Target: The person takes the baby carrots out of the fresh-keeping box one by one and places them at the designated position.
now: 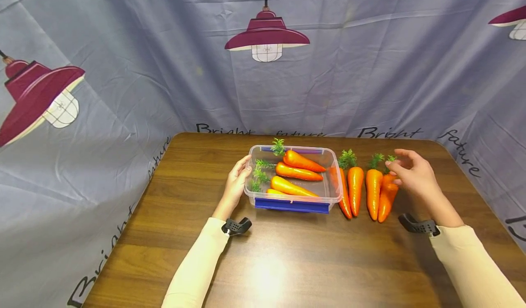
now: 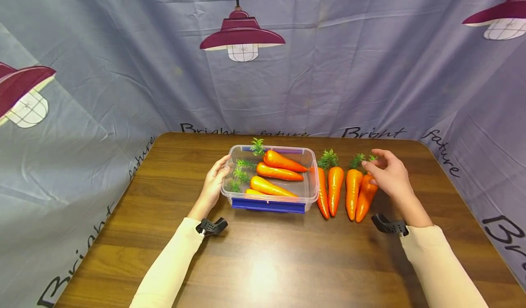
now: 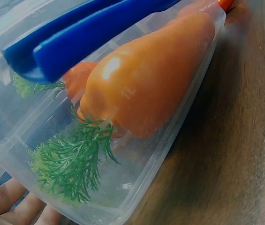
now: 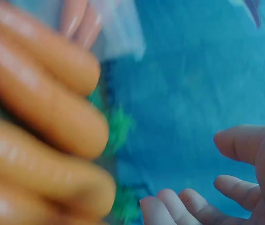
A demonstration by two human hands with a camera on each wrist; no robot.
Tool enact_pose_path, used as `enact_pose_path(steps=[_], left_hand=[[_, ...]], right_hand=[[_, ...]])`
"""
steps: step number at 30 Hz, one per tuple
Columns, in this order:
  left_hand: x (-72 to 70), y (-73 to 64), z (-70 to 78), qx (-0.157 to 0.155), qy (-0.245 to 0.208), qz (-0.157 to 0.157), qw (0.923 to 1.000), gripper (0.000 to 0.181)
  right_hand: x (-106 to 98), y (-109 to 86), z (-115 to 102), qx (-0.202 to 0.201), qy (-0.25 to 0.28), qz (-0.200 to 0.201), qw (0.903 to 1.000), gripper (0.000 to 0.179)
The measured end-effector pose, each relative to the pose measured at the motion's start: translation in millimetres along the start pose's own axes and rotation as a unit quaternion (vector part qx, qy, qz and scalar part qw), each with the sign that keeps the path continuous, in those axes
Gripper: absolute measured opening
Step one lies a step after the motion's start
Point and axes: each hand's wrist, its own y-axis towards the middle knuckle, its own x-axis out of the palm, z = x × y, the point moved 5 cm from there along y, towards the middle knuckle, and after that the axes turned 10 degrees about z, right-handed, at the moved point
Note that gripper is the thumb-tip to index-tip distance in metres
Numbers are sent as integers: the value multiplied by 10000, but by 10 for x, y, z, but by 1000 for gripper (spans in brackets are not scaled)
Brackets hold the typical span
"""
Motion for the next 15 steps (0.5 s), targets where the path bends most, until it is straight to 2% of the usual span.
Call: enact_pose_path(steps=[5,8,15], left_hand=[[-22,9,-2,-26,-23,39,10000,44],[-24,9,-9,-32,-42,30,10000,44],[-3,-3,7,34,25,-35,10000,44]], right_hand=[[277,8,-432,-393,342,-303,9982,60],[463,-9,-647,-531,309,-556,9966,59],[853,-25,-961,-669,116,-1262,9897,59]])
